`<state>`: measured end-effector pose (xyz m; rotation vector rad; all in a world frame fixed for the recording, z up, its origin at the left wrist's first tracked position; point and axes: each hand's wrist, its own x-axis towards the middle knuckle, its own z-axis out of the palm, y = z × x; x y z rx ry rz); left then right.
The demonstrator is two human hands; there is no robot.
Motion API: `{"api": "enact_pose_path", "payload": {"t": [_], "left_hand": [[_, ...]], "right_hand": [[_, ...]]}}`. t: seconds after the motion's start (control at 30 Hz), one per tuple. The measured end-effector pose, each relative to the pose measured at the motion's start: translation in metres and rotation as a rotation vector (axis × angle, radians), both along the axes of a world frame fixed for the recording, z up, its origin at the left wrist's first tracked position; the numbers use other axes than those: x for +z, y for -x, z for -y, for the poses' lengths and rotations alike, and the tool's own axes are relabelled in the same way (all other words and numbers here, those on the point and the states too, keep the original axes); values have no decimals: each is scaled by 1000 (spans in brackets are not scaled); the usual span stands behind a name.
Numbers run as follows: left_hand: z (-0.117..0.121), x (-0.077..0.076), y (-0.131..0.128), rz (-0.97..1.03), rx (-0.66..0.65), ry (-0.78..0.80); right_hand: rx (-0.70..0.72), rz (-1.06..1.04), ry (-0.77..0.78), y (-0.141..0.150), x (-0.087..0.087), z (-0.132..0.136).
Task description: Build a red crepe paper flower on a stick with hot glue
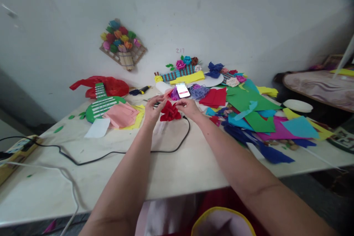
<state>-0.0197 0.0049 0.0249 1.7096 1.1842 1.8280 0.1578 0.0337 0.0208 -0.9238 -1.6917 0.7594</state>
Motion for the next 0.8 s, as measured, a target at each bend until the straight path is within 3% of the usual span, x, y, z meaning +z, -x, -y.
{"api": "enact_pose_path", "payload": {"t": [0.1, 0.27, 0.5, 0.6, 0.8], "left_hand": [[4, 2, -4, -178, -32, -59], [9, 2, -7, -270, -81, 99], [10, 2, -9, -224, -81, 214], [9, 1, -9, -179, -97, 248], [4, -4, -7, -34, -102, 369]], "right_hand": [[10, 96, -44, 3, 0, 1], [-3, 199, -113, 7, -2, 2], [-26, 313, -252, 6, 1, 3], [-24, 268, -280, 5, 0, 2], [109, 139, -317, 6, 1, 5]]}}
